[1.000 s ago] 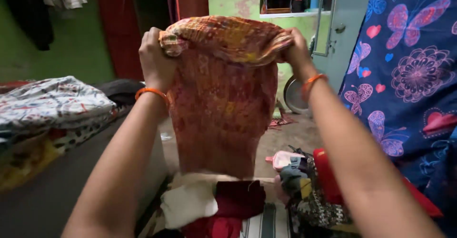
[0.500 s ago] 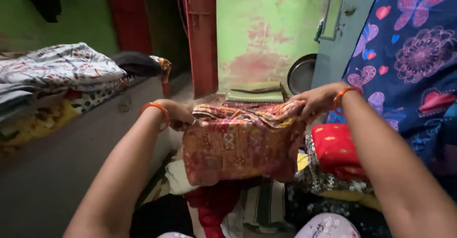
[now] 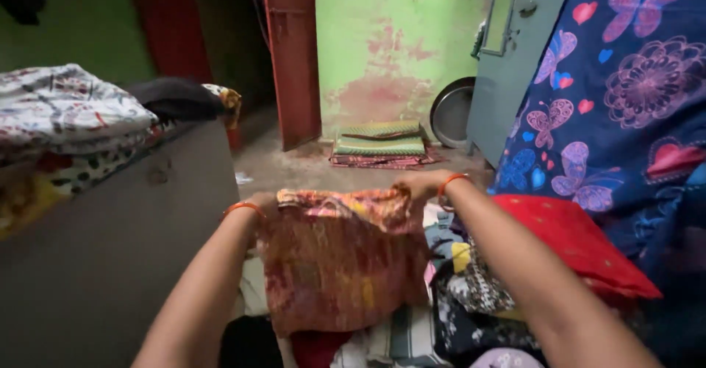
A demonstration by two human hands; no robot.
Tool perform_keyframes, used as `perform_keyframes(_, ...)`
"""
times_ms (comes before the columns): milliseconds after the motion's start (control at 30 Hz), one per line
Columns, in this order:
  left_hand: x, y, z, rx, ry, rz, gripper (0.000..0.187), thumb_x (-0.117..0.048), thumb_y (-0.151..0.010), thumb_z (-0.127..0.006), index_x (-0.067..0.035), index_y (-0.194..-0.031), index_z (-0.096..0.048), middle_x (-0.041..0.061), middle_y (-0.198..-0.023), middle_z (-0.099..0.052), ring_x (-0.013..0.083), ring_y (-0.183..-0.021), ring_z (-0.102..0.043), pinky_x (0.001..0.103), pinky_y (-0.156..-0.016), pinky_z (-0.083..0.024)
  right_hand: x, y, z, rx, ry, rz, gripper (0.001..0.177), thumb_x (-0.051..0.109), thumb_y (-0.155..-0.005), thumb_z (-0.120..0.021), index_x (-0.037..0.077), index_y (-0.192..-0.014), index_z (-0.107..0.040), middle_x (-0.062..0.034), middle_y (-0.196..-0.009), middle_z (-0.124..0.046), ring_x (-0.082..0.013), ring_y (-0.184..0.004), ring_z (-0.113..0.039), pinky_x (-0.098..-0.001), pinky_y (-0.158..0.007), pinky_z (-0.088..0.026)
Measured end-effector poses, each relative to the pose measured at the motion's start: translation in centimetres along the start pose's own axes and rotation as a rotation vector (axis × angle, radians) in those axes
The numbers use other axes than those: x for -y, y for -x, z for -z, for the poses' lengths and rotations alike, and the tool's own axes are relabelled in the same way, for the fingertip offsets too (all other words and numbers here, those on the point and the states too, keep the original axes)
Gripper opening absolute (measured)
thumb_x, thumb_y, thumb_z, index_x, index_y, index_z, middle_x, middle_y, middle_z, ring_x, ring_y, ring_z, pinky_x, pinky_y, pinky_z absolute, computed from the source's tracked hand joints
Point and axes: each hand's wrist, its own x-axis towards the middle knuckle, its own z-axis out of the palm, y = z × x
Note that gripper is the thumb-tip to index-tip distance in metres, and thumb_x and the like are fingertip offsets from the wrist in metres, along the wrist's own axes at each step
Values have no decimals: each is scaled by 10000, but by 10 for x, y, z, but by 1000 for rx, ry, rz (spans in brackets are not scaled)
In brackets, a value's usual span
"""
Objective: Fold various pieces of clothing and stack them neatly.
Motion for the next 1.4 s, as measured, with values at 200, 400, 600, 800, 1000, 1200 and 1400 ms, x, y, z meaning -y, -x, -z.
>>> perform_keyframes(200,-118,37,187,-1069,-38,-81,283,-63,-1036,-615,-87,-1273,-461,238,-1338,-504,439,-968,-709,533,-785,-582,92,9,143,-1301,216,-167,709,123,-545,-892,12,-1190,-621,-242,-1017,-484,-400,-967,-482,-478,-819,-443)
perform_keyframes(400,-204,163,281,-1299,-176,-266,356,-38,-831,-682,-65,-1158,-544,194,-1193,-615,449,-870,-691,524,-663,-567,111,67,208,-1696,311,-49,235,-35,-934,-736,35,-1151,-677,-148,-1149,-620,-350,-1081,-599,-436,-931,-516)
perform_keyframes(600,-150,208,245,-426,-63,-287,304,-95,-676,-792,-75,-969,-712,110,-830,-720,298,-756,-707,426,-645,-584,133,123,163,-595,-724,-110,422,78,-839,-677,114,-1258,-719,41,-971,-715,-71,-791,-611,-257,-661,-502)
perform_keyframes(800,-128,279,159,318,241,-44,270,-301,-843,-799,-91,-965,-679,-39,-651,-589,100,-574,-524,285,-535,-439,147,163,77,31,-665,-205,426,42,-754,-763,-15,-1174,-727,-67,-1001,-786,-116,-856,-684,-304,-749,-566)
perform_keyframes(1000,-87,282,104,582,584,61,172,-254,-911,-625,-110,-989,-679,-41,-692,-632,92,-585,-561,271,-567,-518,147,168,28,194,-710,-235,678,165,-761,-828,49,-1380,-575,-36,-1231,-748,-104,-1094,-659,-293,-966,-517)
perform_keyframes(1200,12,217,-1,653,563,127,120,-171,-938,-675,-59,-941,-632,-25,-693,-595,104,-581,-550,285,-559,-500,123,128,-40,402,-570,-216,646,320,-778,-840,63,-1336,-641,-16,-1227,-736,-91,-1084,-640,-297,-973,-507)
perform_keyframes(1400,34,192,-40,990,655,143,401,-440,-960,-745,-61,-879,-639,43,-737,-661,120,-625,-602,265,-564,-476,154,97,-51,588,-573,-522,456,333,-820,-774,101,-1204,-690,17,-955,-672,-118,-841,-673,-383,-696,-651)
